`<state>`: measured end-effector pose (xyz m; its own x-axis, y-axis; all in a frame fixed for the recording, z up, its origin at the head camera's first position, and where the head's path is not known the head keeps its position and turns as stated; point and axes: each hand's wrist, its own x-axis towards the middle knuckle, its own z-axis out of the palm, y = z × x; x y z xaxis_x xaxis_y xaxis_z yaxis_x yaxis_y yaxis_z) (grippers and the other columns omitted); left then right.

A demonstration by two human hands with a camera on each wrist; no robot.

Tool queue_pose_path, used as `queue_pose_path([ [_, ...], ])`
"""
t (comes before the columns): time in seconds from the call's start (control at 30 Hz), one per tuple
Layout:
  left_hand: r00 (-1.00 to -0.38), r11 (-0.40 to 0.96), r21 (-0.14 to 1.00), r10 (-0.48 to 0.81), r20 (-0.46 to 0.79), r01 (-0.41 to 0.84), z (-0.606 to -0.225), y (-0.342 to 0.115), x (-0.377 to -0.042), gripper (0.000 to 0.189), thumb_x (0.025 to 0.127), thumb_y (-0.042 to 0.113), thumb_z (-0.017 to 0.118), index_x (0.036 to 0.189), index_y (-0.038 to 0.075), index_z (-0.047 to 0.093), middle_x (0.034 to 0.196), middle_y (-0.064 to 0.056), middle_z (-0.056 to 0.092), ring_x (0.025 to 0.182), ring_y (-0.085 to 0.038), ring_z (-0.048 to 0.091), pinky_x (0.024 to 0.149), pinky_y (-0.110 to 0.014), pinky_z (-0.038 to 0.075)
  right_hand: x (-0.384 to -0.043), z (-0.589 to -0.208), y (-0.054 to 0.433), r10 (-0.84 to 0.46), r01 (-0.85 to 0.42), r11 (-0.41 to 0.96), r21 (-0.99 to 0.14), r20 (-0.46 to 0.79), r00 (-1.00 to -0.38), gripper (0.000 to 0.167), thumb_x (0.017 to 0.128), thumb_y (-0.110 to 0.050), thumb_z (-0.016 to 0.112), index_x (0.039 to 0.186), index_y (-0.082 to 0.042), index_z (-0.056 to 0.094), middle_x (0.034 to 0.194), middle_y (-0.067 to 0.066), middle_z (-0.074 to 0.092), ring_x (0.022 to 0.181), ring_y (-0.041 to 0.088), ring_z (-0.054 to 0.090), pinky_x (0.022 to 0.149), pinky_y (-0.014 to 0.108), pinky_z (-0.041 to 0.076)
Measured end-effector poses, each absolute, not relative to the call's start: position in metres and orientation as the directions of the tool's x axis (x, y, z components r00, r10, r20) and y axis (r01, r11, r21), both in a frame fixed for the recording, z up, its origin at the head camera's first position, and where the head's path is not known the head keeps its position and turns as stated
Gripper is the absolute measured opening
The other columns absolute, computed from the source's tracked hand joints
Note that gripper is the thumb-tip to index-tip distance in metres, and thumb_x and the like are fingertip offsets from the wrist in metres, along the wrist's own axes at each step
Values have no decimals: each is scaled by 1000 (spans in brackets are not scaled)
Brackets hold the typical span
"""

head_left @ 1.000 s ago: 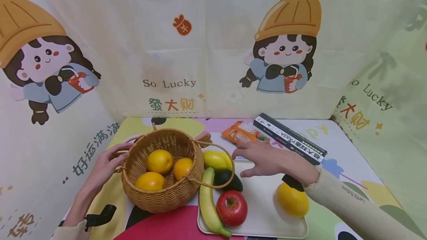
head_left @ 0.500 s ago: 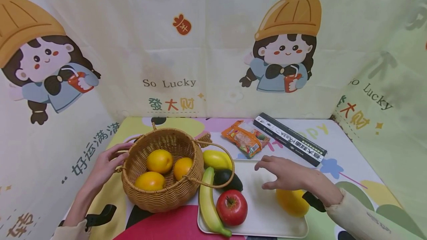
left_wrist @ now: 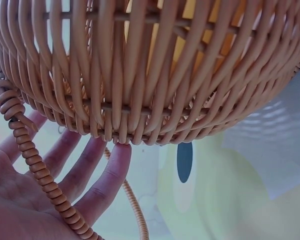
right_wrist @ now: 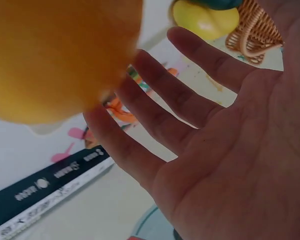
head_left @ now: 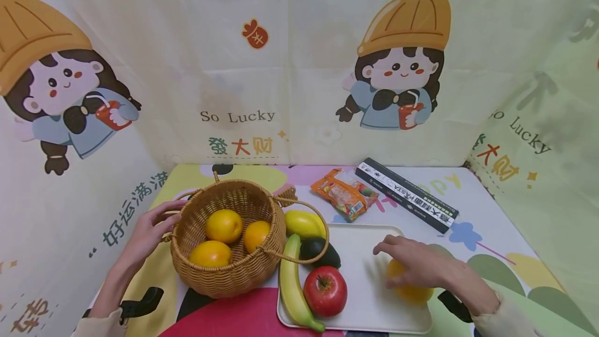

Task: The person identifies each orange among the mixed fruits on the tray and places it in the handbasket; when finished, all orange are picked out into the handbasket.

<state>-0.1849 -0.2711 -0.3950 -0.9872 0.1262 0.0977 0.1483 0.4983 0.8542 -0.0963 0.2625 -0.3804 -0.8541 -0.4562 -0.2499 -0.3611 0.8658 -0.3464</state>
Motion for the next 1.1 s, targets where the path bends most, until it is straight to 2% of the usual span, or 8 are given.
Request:
queue_pose_path([
  [0.3, -985, 509, 844, 128, 119, 168, -394, -271, -185, 42, 101, 28, 50, 133, 2, 53, 114, 20, 52, 91, 5, 55, 69, -27, 55, -86, -399, 276, -494, -420, 843, -336, -176, -852, 51, 70, -34, 83, 115, -18, 63, 107, -4, 57, 86, 11, 51, 76, 34, 51],
  [0.5, -986, 518, 840, 118, 117, 162, -394, -270, -184, 42, 101, 28, 49, 133, 3, 53, 116, 15, 53, 90, 5, 55, 68, -27, 55, -83, -406, 281, -492, -413, 844, -341, -188, -850, 54, 64, -26, 86, 112, -18, 63, 106, -6, 55, 86, 11, 48, 74, 31, 50],
  [0.67, -985, 521, 836, 120, 128, 172, -395, -270, -184, 41, 101, 28, 49, 133, 3, 53, 116, 16, 54, 91, 5, 55, 69, -26, 55, -81, -411, 283, -486, -398, 847, -351, -209, -849, 61, 58, -28, 90, 111, -20, 63, 107, -5, 53, 89, 13, 48, 78, 35, 51],
  [0.87, -985, 511, 843, 122, 119, 165, -394, -269, -184, 41, 101, 29, 49, 132, 2, 53, 113, 19, 53, 89, 1, 57, 66, -28, 55, -82, -414, 281, -448, -345, 866, -362, -259, -856, 65, 55, -30, 92, 112, -21, 63, 112, -4, 53, 94, 17, 48, 83, 45, 52],
  [1.1, -984, 505, 845, 124, 128, 174, -394, -270, -183, 41, 101, 27, 50, 132, 1, 53, 111, 23, 52, 91, 4, 56, 67, -27, 55, -83, -416, 282, -461, -363, 863, -350, -254, -850, 67, 54, -33, 92, 113, -20, 63, 109, -4, 53, 91, 16, 47, 80, 41, 51],
])
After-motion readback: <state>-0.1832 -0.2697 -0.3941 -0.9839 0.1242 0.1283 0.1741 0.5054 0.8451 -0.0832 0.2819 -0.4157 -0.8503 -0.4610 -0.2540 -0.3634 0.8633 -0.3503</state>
